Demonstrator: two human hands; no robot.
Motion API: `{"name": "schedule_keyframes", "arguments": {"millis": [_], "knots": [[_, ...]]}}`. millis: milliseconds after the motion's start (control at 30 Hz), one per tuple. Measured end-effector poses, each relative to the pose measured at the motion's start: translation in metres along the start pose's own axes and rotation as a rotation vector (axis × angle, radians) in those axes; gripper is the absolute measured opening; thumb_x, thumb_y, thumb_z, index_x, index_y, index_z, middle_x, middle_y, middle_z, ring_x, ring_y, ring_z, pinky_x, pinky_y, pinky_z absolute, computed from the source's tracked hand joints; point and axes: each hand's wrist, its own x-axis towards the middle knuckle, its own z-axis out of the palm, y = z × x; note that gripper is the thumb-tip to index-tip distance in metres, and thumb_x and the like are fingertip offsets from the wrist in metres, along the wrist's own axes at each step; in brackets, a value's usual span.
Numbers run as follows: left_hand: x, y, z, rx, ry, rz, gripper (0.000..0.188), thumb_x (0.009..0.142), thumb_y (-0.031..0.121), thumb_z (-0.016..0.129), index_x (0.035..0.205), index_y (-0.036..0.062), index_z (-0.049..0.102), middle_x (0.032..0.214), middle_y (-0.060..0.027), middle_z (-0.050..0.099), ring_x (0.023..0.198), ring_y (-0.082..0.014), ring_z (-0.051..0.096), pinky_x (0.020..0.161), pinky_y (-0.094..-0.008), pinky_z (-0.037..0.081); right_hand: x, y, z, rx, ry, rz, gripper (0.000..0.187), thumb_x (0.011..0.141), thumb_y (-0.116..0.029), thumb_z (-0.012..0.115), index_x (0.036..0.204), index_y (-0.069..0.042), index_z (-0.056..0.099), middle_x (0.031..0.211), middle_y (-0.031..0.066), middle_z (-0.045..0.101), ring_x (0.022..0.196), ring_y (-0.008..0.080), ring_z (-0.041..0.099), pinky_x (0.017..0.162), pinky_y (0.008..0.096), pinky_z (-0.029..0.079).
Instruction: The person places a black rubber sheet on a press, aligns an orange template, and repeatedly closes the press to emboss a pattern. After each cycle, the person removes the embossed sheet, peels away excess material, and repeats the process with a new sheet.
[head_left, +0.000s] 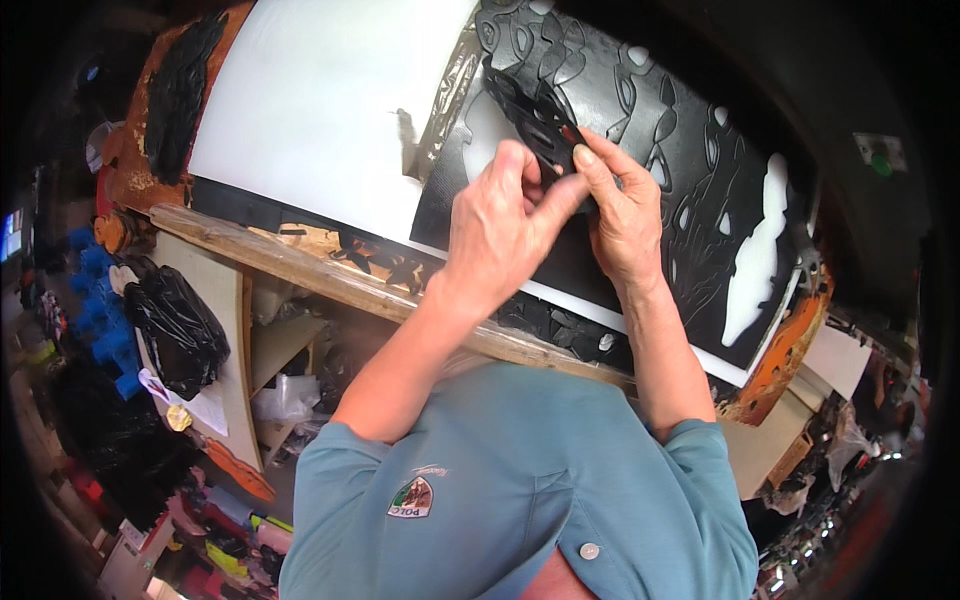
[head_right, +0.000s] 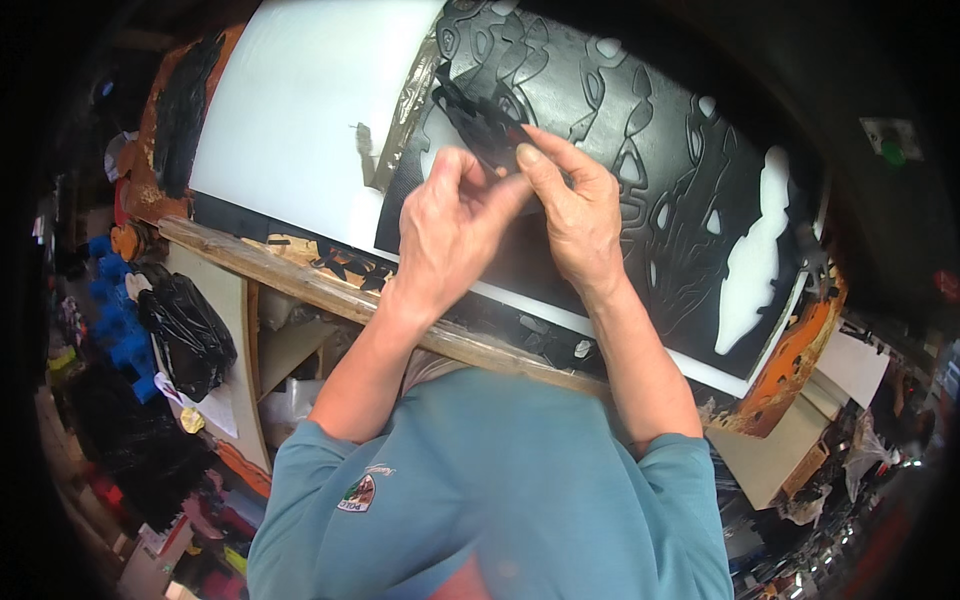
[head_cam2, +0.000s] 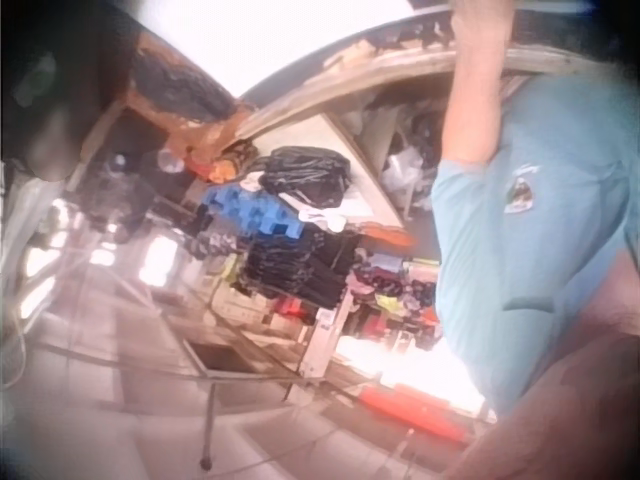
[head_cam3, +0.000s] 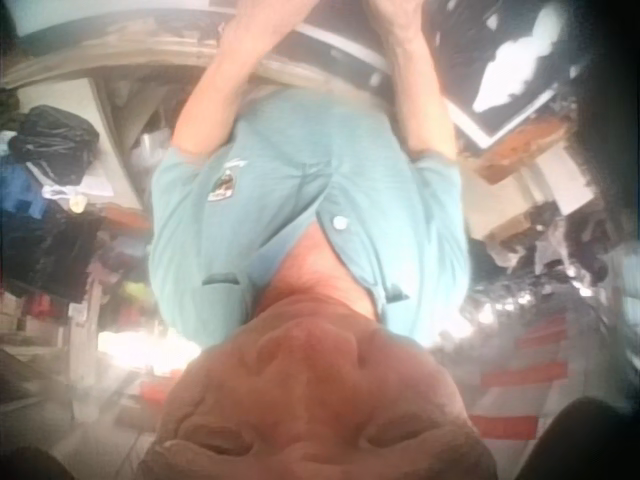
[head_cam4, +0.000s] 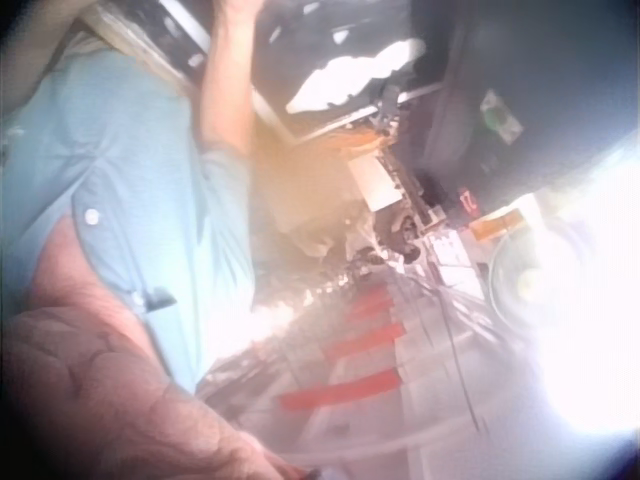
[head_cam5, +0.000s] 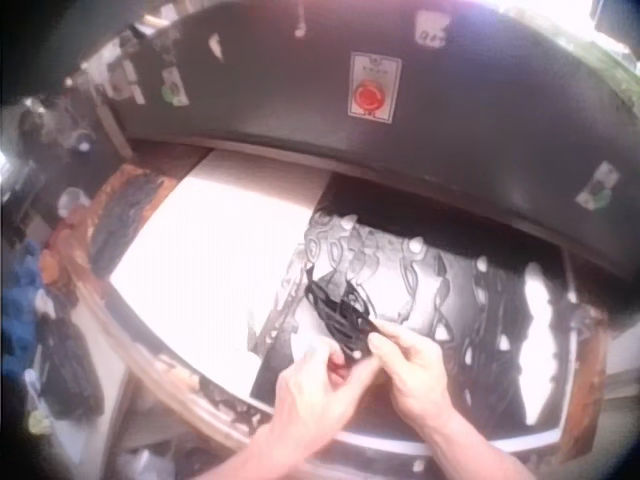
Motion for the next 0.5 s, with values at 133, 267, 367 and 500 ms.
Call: {"name": "schedule_keyframes", "arguments": {"millis": [133,267,367,500], "knots": [[0.01,-0.018,0.017,0.073,0.146,0.232,0.016,0.107,0.013,0.066,0.101,0.0013,0.057,0.077,-0.0157,0.063,0.067,-0.0384,0.065,0.058,-0.0454,0.05,-0.01,-0.005,0.009,0.012,0.006,-0.068,0.039,0.105,-0.016,0.073,0.139,0.003,0.068,0.128,0.0079,0.073,0.114,0.0138,0.066,0.102,0.029,0.052],[0.008,-0.025,0.02,0.066,0.174,0.252,0.016,0.112,0.011,0.056,0.099,0.0017,0.058,0.079,-0.0185,0.062,0.067,-0.0414,0.064,0.06,-0.0477,0.05,-0.015,-0.004,0.011,-0.242,-0.057,-0.186,0.037,0.103,-0.015,0.071,0.134,0.006,0.068,0.123,0.0145,0.074,0.11,0.015,0.069,0.096,0.0301,0.055],[0.006,-0.026,0.007,0.084,0.176,0.164,0.021,0.114,0.013,0.052,0.097,0.0017,0.057,0.074,-0.016,0.059,0.06,-0.035,0.06,0.058,-0.0445,0.048,-0.001,0.003,-0.004,0.029,0.005,-0.097,0.032,0.108,-0.022,0.064,0.125,0.003,0.074,0.1,0.0072,0.077,0.092,0.0123,0.071,0.086,0.0274,0.056],[0.003,-0.044,-0.042,0.077,0.338,-0.13,0.033,0.117,0.02,0.047,0.089,0.0029,0.055,0.07,-0.001,0.051,0.062,-0.01,0.048,0.055,-0.0318,0.044,0.024,-0.003,-0.069,0.52,0.157,-0.035,0.025,0.107,-0.019,0.068,0.119,0.003,0.07,0.104,0.0125,0.077,0.092,0.0203,0.073,0.089,0.0365,0.06]]}}
